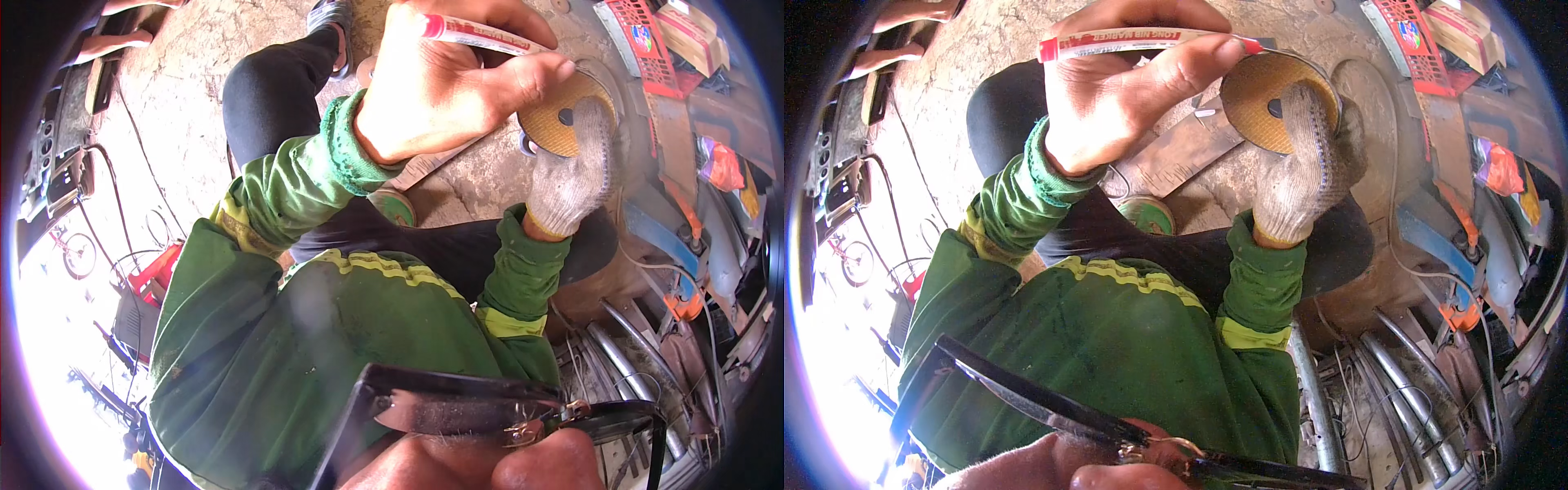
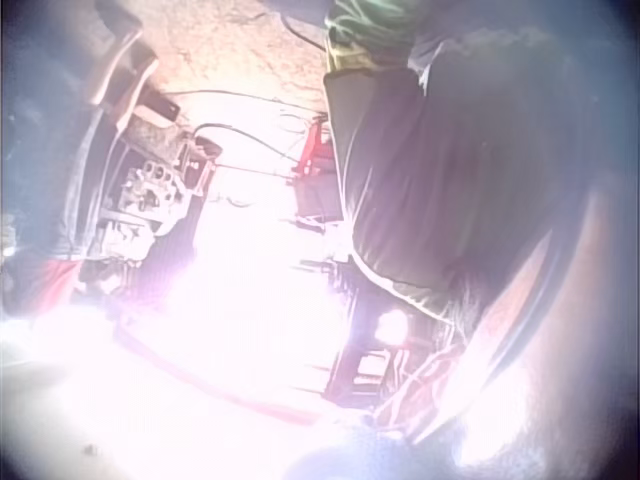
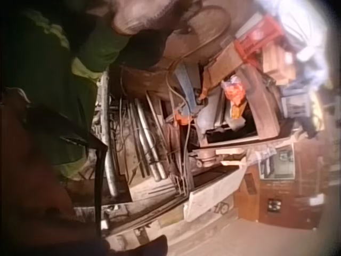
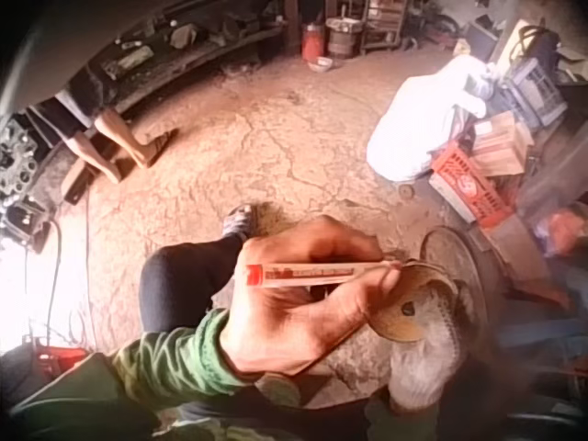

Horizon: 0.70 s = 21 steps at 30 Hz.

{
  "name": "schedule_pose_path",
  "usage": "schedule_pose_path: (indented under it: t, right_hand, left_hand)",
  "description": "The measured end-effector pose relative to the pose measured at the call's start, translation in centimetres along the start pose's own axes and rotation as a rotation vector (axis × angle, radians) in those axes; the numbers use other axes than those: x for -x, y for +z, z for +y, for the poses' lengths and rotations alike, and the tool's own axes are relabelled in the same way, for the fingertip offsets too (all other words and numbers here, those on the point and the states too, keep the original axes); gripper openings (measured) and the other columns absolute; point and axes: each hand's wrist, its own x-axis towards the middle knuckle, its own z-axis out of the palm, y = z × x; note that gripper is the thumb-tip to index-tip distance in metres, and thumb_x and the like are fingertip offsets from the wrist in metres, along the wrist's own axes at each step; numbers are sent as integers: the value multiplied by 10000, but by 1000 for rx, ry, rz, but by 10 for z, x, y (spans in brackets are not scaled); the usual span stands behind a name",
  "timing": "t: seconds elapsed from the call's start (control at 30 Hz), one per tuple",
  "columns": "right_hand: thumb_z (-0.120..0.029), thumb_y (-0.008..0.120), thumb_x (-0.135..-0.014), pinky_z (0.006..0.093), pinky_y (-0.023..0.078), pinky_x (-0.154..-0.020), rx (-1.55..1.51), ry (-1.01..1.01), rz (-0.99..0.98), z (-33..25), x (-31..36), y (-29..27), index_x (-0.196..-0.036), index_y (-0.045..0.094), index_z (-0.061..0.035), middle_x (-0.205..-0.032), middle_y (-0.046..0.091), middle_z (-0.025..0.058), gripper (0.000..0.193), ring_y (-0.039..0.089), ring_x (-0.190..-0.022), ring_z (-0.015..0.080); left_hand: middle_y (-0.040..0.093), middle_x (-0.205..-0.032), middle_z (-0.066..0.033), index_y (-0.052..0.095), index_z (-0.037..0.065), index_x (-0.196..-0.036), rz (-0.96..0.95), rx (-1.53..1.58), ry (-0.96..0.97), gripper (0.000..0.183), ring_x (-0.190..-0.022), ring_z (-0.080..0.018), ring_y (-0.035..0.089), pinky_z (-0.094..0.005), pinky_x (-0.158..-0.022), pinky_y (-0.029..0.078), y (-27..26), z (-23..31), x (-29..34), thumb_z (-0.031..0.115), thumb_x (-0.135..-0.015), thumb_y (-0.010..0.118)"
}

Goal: The person marks a metal disc with a marker and then uses a hand-held grinder to grind the edge of a metal piece while sitting on the floor.

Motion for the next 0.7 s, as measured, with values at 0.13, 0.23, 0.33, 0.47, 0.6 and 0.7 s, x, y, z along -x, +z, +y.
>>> schedule_pose_path:
  t: [0.13, 0.23, 0.33, 0.47, 0.6, 0.7]
  right_hand:
    - [-46, 754, -845, 352, 548, -725, 326, -347, -62, 7, -3, -7, -1125, 726, -106, -1010, 682, 109, 288, 673, -863, 260]
    - [-37, 776, -775, 379, 533, -718, 445, -455, -116, 8, -4, -10, -1126, 724, -119, -986, 670, 119, 363, 667, -859, 300]
    - [-38, 789, -716, 408, 519, -712, 375, -362, -148, 9, -5, -10, -1128, 724, -138, -966, 657, 130, 429, 658, -854, 340]
    - [-47, 790, -707, 419, 514, -702, 492, -355, -162, 7, -5, -11, -1105, 718, -133, -964, 655, 128, 412, 659, -858, 347]
    - [-60, 789, -742, 408, 516, -687, 457, -362, -150, 8, -4, -10, -1071, 711, -107, -963, 659, 122, 341, 663, -851, 332]
    - [-66, 787, -779, 388, 522, -681, 320, -217, -115, 0, -4, -5, -1038, 715, -94, -959, 666, 121, 270, 664, -833, 315]
  left_hand:
    - [720, -826, -101, 711, -46, -979, 23, -19, -148, 181, -719, -135, 688, -258, -621, 536, 1, 17, 0, 99, -891, 775]
    - [719, -813, -105, 710, -53, -967, 39, 50, 30, 185, -725, -128, 692, -259, -616, 540, 10, 3, -2, 97, -886, 781]
    - [720, -812, -106, 707, -62, -956, 21, 81, -30, 173, -724, -134, 705, -254, -608, 552, 13, 13, -4, 78, -885, 778]
    - [724, -855, -135, 687, -95, -963, 44, 237, -156, 157, -730, -155, 734, -240, -589, 586, 17, 21, -2, 37, -901, 747]
    - [724, -853, -145, 680, -101, -974, 35, 335, -210, 163, -734, -161, 741, -237, -589, 593, 20, 17, -1, 38, -909, 736]
    - [725, -851, -142, 681, -100, -972, 20, 341, -189, 159, -737, -155, 737, -237, -601, 595, 18, 12, -1, 36, -909, 734]
